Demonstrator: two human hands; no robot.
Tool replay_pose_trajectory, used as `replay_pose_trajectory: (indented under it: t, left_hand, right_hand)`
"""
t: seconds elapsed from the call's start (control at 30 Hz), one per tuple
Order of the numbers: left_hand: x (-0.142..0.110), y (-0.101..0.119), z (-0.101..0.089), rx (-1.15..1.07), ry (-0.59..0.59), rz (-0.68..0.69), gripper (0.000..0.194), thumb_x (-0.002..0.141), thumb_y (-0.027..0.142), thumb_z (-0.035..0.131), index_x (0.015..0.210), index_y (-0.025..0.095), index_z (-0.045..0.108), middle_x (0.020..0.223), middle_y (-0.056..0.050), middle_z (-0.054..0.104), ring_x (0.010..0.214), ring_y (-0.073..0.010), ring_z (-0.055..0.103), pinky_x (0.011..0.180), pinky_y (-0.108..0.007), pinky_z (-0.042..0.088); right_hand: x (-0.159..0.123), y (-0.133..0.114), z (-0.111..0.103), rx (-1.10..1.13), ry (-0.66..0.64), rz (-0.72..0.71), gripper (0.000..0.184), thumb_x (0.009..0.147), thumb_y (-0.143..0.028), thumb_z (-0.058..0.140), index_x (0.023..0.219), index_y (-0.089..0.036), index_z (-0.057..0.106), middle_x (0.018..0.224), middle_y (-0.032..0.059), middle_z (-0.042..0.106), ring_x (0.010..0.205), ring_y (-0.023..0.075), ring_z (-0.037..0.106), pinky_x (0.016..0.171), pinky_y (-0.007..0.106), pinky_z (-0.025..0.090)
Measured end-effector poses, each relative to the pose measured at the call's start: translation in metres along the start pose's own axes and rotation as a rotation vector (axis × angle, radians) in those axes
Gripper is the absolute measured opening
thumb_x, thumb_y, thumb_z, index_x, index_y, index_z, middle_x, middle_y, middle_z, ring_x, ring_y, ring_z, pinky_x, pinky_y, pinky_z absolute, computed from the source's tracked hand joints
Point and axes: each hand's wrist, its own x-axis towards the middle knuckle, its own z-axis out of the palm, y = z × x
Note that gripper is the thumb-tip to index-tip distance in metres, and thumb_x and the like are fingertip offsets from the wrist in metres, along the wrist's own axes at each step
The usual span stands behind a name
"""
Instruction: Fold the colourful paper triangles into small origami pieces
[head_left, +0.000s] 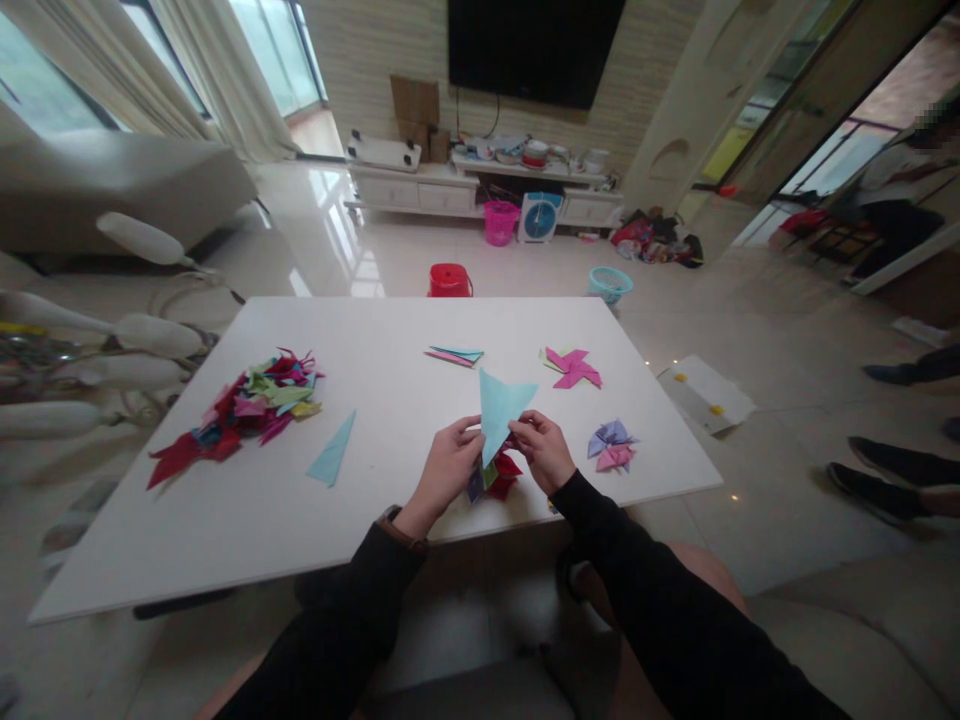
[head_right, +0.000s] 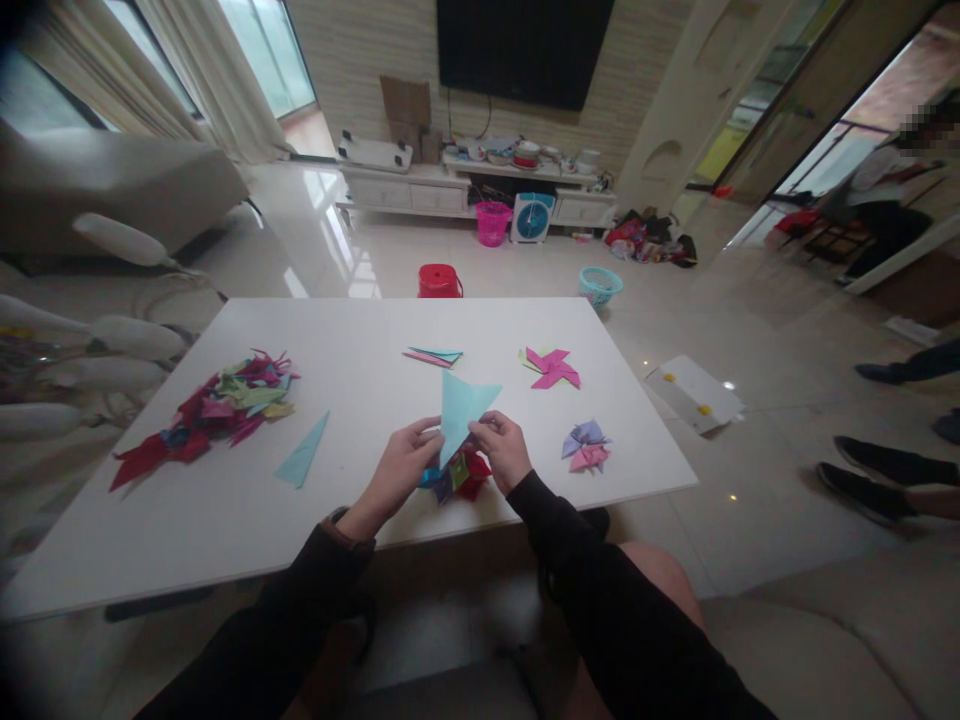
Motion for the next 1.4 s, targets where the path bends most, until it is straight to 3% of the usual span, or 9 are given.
replay_pose_trajectory:
  t: [0.3, 0.53, 0.7, 0.87, 1.03, 1.13, 1.23, 1.4]
  left_hand:
    - [0.003, -0.006, -0.003, 0.160, 0.080, 0.026, 0.034, 0.075, 0.034, 0.071, 0.099, 0.010, 0.069, 0.077, -0.010, 0.077, 0.060, -0.0195, 0.070, 0.055, -0.026, 0.051]
    - [-0.001, -0.004, -0.003, 0.307, 0.153, 0.115, 0.020, 0.077, 0.029, 0.071, 0.090, 0.017, 0.061, 0.076, -0.008, 0.077, 0.060, -0.0189, 0.071, 0.051, -0.022, 0.050]
    - [-0.005, -0.003, 0.001, 0.380, 0.133, 0.190, 0.015, 0.080, 0.029, 0.070, 0.086, 0.018, 0.062, 0.079, -0.008, 0.078, 0.070, -0.0207, 0.075, 0.058, -0.023, 0.054]
    - [-0.003, -0.002, 0.004, 0.214, 0.059, 0.079, 0.023, 0.078, 0.032, 0.075, 0.089, 0.016, 0.062, 0.075, -0.009, 0.077, 0.068, -0.0223, 0.075, 0.060, -0.027, 0.057]
    - [0.000, -0.001, 0.005, -0.003, 0.001, -0.100, 0.036, 0.080, 0.041, 0.076, 0.098, 0.013, 0.064, 0.077, -0.010, 0.077, 0.068, -0.0225, 0.076, 0.064, -0.031, 0.061]
    - [0.001, -0.002, 0.004, -0.044, 0.004, -0.099, 0.040, 0.080, 0.044, 0.077, 0.100, 0.011, 0.066, 0.078, -0.010, 0.076, 0.070, -0.0230, 0.076, 0.069, -0.034, 0.063]
    - [0.002, -0.002, 0.002, -0.025, 0.020, -0.071, 0.043, 0.073, 0.036, 0.085, 0.103, 0.010, 0.067, 0.078, -0.010, 0.076, 0.072, -0.0236, 0.077, 0.074, -0.035, 0.064]
    - [0.001, -0.002, -0.001, -0.036, 0.054, -0.068, 0.039, 0.076, 0.032, 0.083, 0.103, 0.010, 0.066, 0.080, -0.012, 0.077, 0.076, -0.0237, 0.077, 0.081, -0.038, 0.063]
  right_hand:
    - [0.002, 0.007, -0.006, -0.139, -0.025, -0.019, 0.032, 0.060, -0.033, 0.087, 0.070, -0.019, 0.060, 0.063, -0.0029, 0.067, 0.055, 0.0127, 0.064, 0.057, 0.026, 0.052]
    - [0.000, 0.004, -0.008, -0.281, -0.005, -0.112, 0.031, 0.064, -0.035, 0.085, 0.067, -0.019, 0.059, 0.060, -0.0029, 0.063, 0.056, 0.0150, 0.064, 0.057, 0.027, 0.050]
    - [-0.002, 0.002, -0.006, -0.301, -0.051, -0.140, 0.030, 0.070, -0.042, 0.082, 0.074, -0.020, 0.063, 0.072, -0.0013, 0.065, 0.063, 0.0159, 0.064, 0.058, 0.028, 0.050]
    - [0.002, 0.006, -0.010, -0.409, -0.011, -0.286, 0.021, 0.077, -0.042, 0.074, 0.077, -0.021, 0.073, 0.092, 0.0050, 0.070, 0.086, 0.0202, 0.065, 0.066, 0.029, 0.052]
    - [0.004, 0.007, -0.014, -0.434, -0.007, -0.261, 0.020, 0.076, -0.040, 0.075, 0.080, -0.021, 0.077, 0.080, 0.0038, 0.073, 0.080, 0.0198, 0.064, 0.074, 0.033, 0.051]
    - [0.002, 0.004, -0.012, -0.443, 0.015, -0.262, 0.019, 0.074, -0.038, 0.076, 0.082, -0.020, 0.078, 0.080, 0.0041, 0.074, 0.076, 0.0190, 0.064, 0.075, 0.034, 0.051]
    - [-0.001, 0.000, -0.009, -0.426, 0.024, -0.249, 0.018, 0.072, -0.035, 0.077, 0.082, -0.019, 0.077, 0.079, 0.0037, 0.073, 0.071, 0.0177, 0.063, 0.072, 0.034, 0.051]
    - [-0.008, -0.008, -0.006, -0.288, 0.073, -0.281, 0.024, 0.071, -0.032, 0.079, 0.084, -0.022, 0.062, 0.085, -0.0004, 0.069, 0.072, 0.0170, 0.069, 0.063, 0.029, 0.051]
